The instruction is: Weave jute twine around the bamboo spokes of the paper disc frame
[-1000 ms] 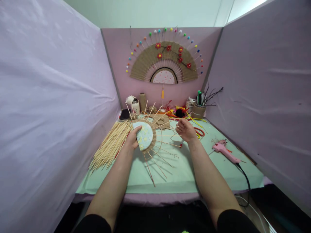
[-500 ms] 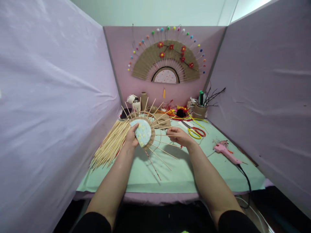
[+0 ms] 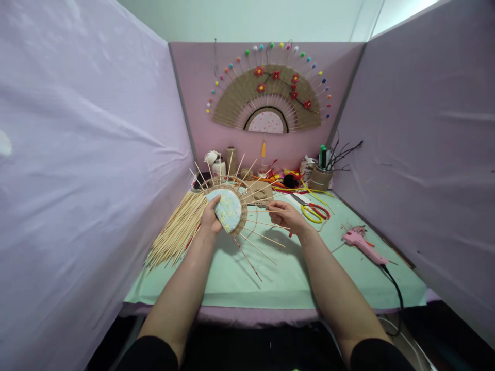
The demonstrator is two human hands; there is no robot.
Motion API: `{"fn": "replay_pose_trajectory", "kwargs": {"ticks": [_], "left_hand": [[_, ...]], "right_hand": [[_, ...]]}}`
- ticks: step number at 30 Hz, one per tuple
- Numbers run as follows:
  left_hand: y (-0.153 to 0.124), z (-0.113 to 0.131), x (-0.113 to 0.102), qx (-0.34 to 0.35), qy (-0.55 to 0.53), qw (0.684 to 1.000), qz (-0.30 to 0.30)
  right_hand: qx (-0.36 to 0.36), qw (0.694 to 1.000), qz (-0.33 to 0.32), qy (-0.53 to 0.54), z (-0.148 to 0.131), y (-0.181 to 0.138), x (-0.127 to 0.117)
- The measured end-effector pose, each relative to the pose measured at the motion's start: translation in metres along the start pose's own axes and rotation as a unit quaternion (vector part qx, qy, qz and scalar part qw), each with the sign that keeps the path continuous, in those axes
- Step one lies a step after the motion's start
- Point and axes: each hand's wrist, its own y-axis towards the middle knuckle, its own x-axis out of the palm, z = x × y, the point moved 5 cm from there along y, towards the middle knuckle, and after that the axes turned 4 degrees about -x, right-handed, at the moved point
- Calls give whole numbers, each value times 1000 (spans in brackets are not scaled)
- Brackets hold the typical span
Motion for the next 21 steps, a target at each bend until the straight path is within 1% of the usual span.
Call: {"fn": "replay_pose_trajectory", "kwargs": {"ticks": [6,13,15,21], "left_hand": [[1,0,-1,-5,-6,1000,-8],[-3,3,2,4,-5,1000,2],[-3,4,1,5,-5,1000,5],[0,4,-2,9,1,1000,14]], "right_hand": [[-10,1000,3,0,-1,1,-4],[-29,999,17,5,-5,2,-14],[-36,999,30,12,-7,3,-17],[-54,992,102,45,-10,8,-31]]}}
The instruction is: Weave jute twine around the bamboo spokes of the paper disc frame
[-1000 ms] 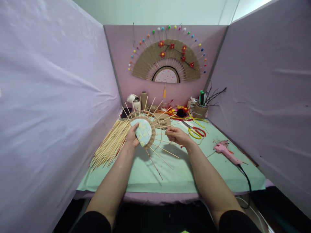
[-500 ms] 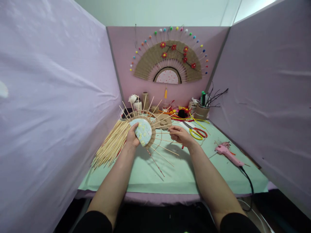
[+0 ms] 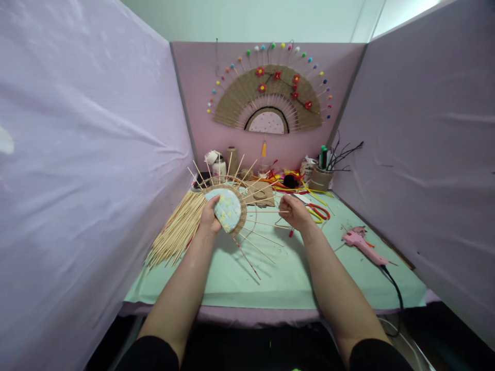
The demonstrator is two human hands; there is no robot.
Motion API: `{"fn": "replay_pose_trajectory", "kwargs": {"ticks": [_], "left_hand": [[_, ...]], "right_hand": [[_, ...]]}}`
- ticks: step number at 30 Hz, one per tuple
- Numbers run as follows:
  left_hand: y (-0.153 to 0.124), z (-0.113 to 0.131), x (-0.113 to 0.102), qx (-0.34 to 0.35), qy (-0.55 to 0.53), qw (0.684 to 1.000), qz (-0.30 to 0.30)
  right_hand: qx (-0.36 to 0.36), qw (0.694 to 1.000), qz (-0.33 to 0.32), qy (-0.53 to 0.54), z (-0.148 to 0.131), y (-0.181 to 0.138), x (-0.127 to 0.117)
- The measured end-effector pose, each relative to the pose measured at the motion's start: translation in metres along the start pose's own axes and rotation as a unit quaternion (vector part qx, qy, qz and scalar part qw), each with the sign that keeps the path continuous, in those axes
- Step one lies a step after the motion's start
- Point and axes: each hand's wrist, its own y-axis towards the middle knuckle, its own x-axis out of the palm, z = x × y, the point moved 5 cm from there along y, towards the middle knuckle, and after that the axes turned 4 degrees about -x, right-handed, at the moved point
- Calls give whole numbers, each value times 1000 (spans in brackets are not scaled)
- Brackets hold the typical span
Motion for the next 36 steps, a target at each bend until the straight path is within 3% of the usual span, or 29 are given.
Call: {"fn": "replay_pose_trajectory", "kwargs": {"ticks": [7,14,24,31,36], "left_hand": [[0,0,0,12,9,1000,16],[-4,3,2,35,7,999,28],[-1,5,0,42,-35,998,26],[4,-1,-2,29,-52,998,32],[10,-6,-10,6,-51,997,62]], "right_hand": [[-74,996,39,15,-15,-6,3],[-120,992,19,-22,-15,-8,8],[-31,996,-26,-79,10,-5,13],[46,971,-146,-186,26,-16,30],[46,974,-117,-186,22,-16,27]]}}
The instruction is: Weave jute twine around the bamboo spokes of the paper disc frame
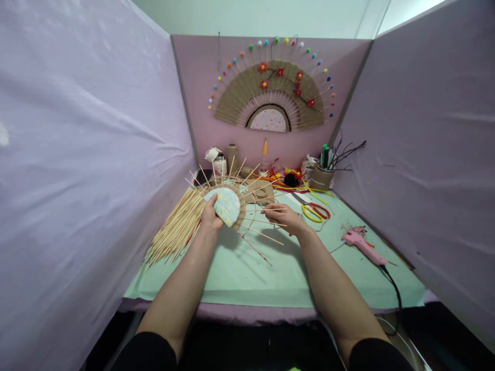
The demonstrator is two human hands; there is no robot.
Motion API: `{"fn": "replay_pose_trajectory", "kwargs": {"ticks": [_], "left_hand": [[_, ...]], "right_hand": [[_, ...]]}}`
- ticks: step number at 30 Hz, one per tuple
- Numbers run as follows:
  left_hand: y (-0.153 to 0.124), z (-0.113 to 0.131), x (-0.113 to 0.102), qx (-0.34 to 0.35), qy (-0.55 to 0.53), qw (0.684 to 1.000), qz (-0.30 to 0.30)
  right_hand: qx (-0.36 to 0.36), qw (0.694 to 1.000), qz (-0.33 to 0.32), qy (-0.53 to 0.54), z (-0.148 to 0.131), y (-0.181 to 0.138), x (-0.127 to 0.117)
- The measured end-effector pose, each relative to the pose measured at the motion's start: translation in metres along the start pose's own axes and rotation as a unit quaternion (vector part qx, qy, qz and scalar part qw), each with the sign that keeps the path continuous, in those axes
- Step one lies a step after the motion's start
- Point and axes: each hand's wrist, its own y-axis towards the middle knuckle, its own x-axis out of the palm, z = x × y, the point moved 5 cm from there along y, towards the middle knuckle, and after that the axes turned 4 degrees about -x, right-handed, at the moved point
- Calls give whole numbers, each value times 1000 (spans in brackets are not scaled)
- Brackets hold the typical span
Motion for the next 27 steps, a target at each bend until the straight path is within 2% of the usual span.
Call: {"fn": "replay_pose_trajectory", "kwargs": {"ticks": [3,7,14,19,27], "left_hand": [[3,-3,-3,-21,10,1000,6],[-2,-6,5,-42,12,998,-51],[-20,-9,18,7,24,994,-107],[-20,-18,17,-1,57,992,-109],[-16,-15,15,-5,67,991,-119]], "right_hand": [[-7,1000,12,5,-1,0,-2],[-24,999,16,22,0,2,-4],[-25,999,19,25,-1,3,-3],[-21,1000,23,1,-4,0,-4],[0,999,33,-2,-1,0,-6]]}}
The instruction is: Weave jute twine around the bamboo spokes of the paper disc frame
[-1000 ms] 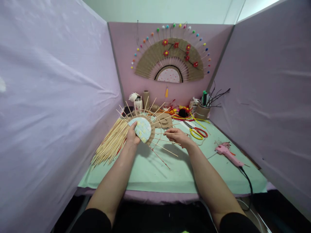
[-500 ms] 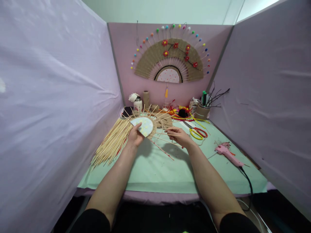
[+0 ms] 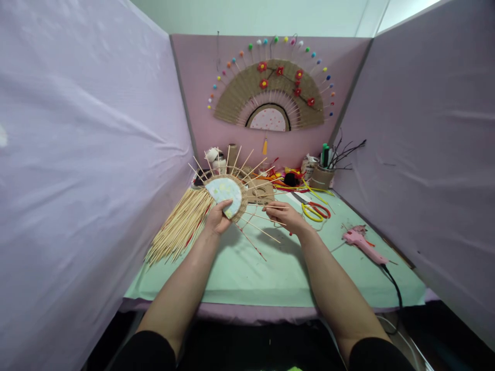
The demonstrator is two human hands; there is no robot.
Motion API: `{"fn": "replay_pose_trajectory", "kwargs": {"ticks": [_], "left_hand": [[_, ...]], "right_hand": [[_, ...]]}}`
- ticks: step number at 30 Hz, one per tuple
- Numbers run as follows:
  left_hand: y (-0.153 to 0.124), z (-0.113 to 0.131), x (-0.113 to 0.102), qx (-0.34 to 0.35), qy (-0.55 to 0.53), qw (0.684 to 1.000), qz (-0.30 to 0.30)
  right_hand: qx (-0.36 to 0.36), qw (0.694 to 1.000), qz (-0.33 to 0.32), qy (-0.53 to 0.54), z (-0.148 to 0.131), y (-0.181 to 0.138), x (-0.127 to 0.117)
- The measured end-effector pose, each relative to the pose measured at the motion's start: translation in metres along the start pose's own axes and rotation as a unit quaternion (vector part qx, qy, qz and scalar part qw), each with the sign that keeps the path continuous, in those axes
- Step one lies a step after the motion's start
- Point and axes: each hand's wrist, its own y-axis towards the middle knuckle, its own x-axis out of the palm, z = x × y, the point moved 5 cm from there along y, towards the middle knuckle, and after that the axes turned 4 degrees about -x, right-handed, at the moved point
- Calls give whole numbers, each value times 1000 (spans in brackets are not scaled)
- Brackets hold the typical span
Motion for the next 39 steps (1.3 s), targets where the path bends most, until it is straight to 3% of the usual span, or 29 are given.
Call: {"fn": "replay_pose_trajectory", "kwargs": {"ticks": [9,19,27,30,35,39], "left_hand": [[-3,14,0,50,-26,998,4],[0,24,-6,87,-48,994,42],[-1,25,-5,85,-43,995,27],[-1,24,-4,81,-47,995,30],[0,24,-4,81,-56,995,30],[-2,25,-4,82,-64,994,25]], "right_hand": [[-39,999,15,-5,-5,2,-9],[-111,981,156,-8,-8,7,-35],[-150,964,220,1,-13,7,-40],[-142,970,197,1,-14,6,-36],[-91,991,101,-8,-13,2,-19],[-85,992,90,-15,-13,2,-18]]}}
